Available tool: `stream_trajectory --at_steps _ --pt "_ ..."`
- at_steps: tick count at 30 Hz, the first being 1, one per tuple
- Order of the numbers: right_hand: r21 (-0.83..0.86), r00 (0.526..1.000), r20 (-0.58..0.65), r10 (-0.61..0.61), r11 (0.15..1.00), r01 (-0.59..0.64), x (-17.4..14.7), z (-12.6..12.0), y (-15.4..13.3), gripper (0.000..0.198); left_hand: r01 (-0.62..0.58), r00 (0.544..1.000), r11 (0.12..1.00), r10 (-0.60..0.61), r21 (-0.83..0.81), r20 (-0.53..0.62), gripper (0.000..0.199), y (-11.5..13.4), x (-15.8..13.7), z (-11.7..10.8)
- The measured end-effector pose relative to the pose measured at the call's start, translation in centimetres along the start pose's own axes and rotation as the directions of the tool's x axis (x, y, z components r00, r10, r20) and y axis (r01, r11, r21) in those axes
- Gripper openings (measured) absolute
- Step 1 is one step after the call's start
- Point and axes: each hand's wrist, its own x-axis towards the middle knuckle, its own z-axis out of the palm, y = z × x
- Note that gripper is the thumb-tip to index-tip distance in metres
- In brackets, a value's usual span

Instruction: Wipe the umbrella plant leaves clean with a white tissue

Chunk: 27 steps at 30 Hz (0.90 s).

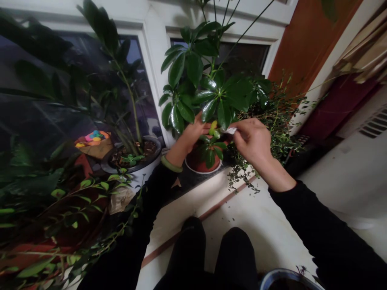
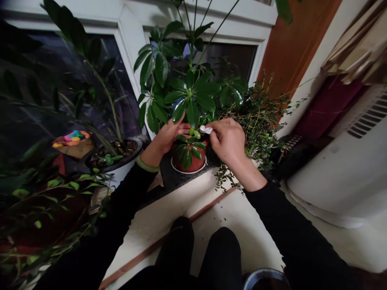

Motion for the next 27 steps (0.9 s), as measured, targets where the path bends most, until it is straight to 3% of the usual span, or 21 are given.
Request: stream_trajectory --at_steps 4,8,11,14,17,21,24,27 --pt "0.03 0.993 -0.114 -0.038 0.999 0.042 0.5 0.6 -1.0 0.033 -0.017 1.0 0.999 0.017 0.032 -0.015 0.048 -0.2 0.2 -0.1" --pt "-0.024 0.996 0.021 -0.092 0.995 0.093 0.9 2.0 -1.5 0.027 -0.048 0.998 0.998 0.047 0.031 0.035 0.047 -0.3 0.2 -0.4" --pt "0.041 0.988 0.121 -0.092 0.995 0.087 0.8 2.3 -1.3 0.027 -0.026 0.999 0.999 0.025 0.034 0.023 0.045 -0.2 0.0 -0.3" --pt "0.132 0.995 0.085 -0.05 0.991 0.038 0.9 2.0 -0.9 0.029 -0.035 0.999 0.998 0.034 0.05 0.019 0.044 0.1 -0.3 0.0" --pt "0.097 1.0 0.004 -0.009 0.995 0.008 1.2 1.9 -0.7 0.03 -0.022 1.0 0.997 0.021 0.07 0.021 0.045 0.2 -0.5 0.1" --pt "0.14 0.993 0.12 -0.008 0.99 -0.009 1.3 2.0 -0.9 0.027 -0.011 1.0 0.998 0.01 0.065 0.017 0.048 0.2 -0.4 -0.1" --pt "0.395 0.986 0.127 0.106 0.907 -0.149 0.8 1.7 -0.6 0.023 -0.022 1.0 0.999 0.022 0.04 0.002 0.048 0.2 -0.3 -0.1" --pt "0.67 0.92 0.045 0.39 0.671 -0.317 -0.1 1.0 0.4 0.02 -0.018 0.997 0.997 0.023 0.072 -0.067 0.048 0.5 -0.4 0.2"
